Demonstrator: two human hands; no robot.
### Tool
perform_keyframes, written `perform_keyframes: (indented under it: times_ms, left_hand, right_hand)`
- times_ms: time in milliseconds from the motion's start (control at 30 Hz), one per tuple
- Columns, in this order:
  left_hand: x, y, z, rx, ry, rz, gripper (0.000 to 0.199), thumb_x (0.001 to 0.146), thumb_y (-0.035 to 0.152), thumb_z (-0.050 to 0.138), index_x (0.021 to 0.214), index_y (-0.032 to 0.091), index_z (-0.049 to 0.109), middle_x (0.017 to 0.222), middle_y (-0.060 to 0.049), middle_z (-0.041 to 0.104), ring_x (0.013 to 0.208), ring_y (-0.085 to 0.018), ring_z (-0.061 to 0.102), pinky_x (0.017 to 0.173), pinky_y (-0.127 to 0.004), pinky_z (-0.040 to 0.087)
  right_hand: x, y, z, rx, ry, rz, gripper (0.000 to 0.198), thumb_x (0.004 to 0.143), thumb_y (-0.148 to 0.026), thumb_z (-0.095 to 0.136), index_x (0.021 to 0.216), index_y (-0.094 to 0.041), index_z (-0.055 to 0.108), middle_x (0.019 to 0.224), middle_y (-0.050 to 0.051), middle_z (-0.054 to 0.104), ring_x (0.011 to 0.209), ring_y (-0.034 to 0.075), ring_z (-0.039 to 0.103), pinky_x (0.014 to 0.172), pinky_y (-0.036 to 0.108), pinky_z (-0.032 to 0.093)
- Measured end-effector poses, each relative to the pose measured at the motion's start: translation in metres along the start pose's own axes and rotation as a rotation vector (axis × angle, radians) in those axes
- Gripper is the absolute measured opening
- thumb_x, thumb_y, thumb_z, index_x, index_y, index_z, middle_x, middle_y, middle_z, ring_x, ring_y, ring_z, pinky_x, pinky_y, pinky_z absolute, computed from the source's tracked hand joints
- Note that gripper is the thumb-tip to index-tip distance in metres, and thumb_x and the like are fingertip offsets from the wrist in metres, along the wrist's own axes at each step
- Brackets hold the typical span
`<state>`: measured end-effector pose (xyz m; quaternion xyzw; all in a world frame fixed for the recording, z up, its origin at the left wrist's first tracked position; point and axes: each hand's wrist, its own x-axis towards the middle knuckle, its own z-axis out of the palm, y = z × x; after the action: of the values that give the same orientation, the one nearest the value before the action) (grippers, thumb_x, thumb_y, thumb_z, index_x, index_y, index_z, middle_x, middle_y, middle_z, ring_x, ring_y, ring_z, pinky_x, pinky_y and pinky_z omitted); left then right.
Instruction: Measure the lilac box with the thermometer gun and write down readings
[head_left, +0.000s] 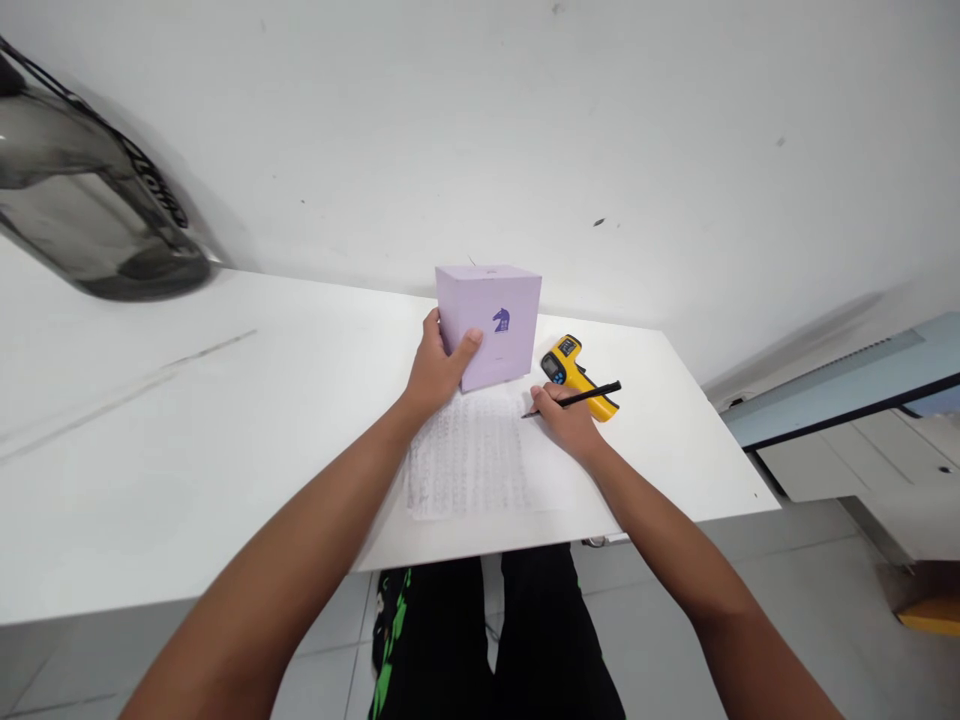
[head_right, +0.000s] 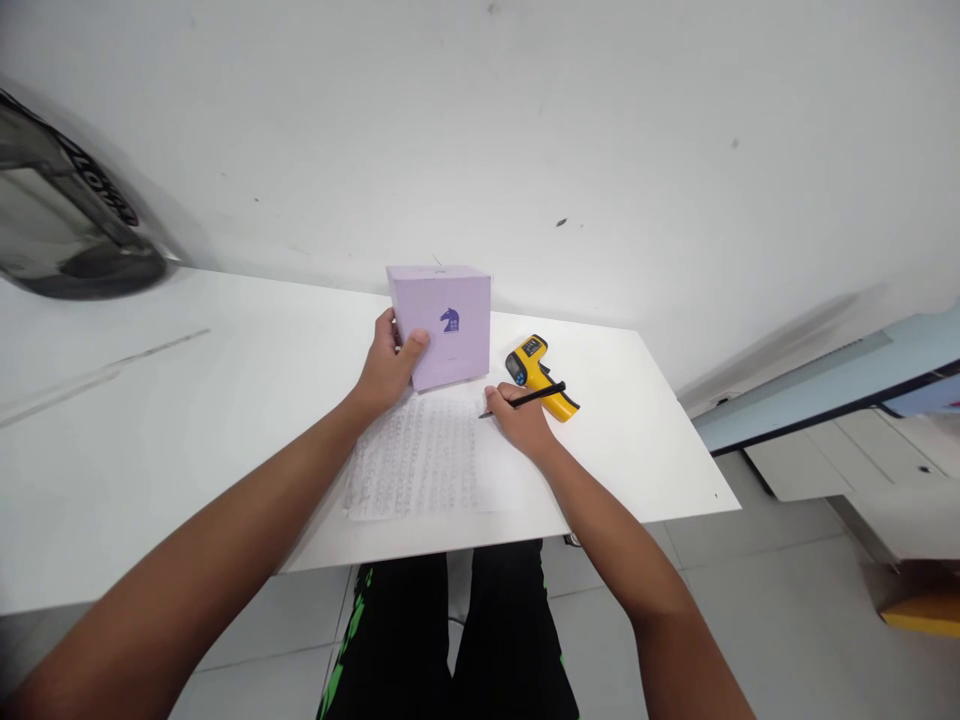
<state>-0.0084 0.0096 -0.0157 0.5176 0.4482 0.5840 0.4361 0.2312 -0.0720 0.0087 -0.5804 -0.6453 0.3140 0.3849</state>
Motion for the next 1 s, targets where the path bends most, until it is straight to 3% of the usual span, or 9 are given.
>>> perform_keyframes:
  times_ms: [200,467,633,800,900,1000]
  left_hand:
    - [-0.003,0.005,0.000,0.020,-0.001,-0.025,0.099,0.088,0.082,0.088,0.164,0.030,0.051,0.164,-0.020,0.070,0.152,-0.045,0.069,0.129,-0.067,0.057]
    - [-0.001,0.001,0.000,0.020,0.014,-0.007,0.097,0.087,0.082,0.089,0.160,0.030,0.054,0.164,-0.020,0.070,0.151,-0.045,0.069,0.130,-0.068,0.055]
    - [0.000,0.001,0.000,0.032,0.010,-0.004,0.098,0.086,0.083,0.088,0.160,0.028,0.053,0.163,-0.022,0.070,0.151,-0.045,0.070,0.131,-0.068,0.055]
    - [-0.002,0.006,0.000,0.045,0.004,-0.015,0.099,0.087,0.081,0.087,0.160,0.026,0.051,0.164,-0.024,0.069,0.152,-0.045,0.070,0.131,-0.069,0.054]
    - [-0.003,0.008,0.000,0.036,-0.002,-0.011,0.099,0.087,0.082,0.086,0.160,0.026,0.050,0.164,-0.024,0.069,0.152,-0.045,0.070,0.130,-0.068,0.055]
    - [-0.003,0.009,0.000,0.035,-0.004,-0.014,0.099,0.086,0.081,0.086,0.160,0.026,0.050,0.164,-0.024,0.070,0.151,-0.045,0.070,0.130,-0.067,0.055]
  right_hand:
    - [0.000,0.003,0.000,-0.018,0.042,-0.002,0.057,0.098,-0.066,0.068,0.059,-0.029,0.050,0.066,0.002,0.060,0.072,0.023,0.059,0.073,0.038,0.053]
    - [0.002,0.005,0.000,0.007,-0.005,0.003,0.059,0.100,-0.069,0.069,0.059,-0.027,0.059,0.063,0.002,0.060,0.071,0.023,0.060,0.073,0.037,0.054]
    - [-0.002,0.000,0.001,-0.013,0.094,-0.031,0.056,0.100,-0.078,0.068,0.075,-0.028,0.072,0.077,0.006,0.074,0.083,0.028,0.072,0.079,0.041,0.061]
    - [-0.003,0.000,-0.002,-0.163,0.087,-0.279,0.034,0.103,-0.060,0.073,0.093,-0.028,0.083,0.097,0.012,0.084,0.090,0.030,0.076,0.088,0.044,0.064]
    - [-0.001,0.005,-0.006,-0.215,-0.026,-0.423,0.025,0.102,-0.048,0.072,0.103,-0.028,0.086,0.102,0.013,0.085,0.083,0.028,0.074,0.083,0.043,0.064]
    - [0.000,0.011,-0.008,-0.252,-0.139,-0.470,0.022,0.100,-0.033,0.069,0.112,-0.028,0.087,0.107,0.012,0.085,0.080,0.025,0.073,0.078,0.039,0.063]
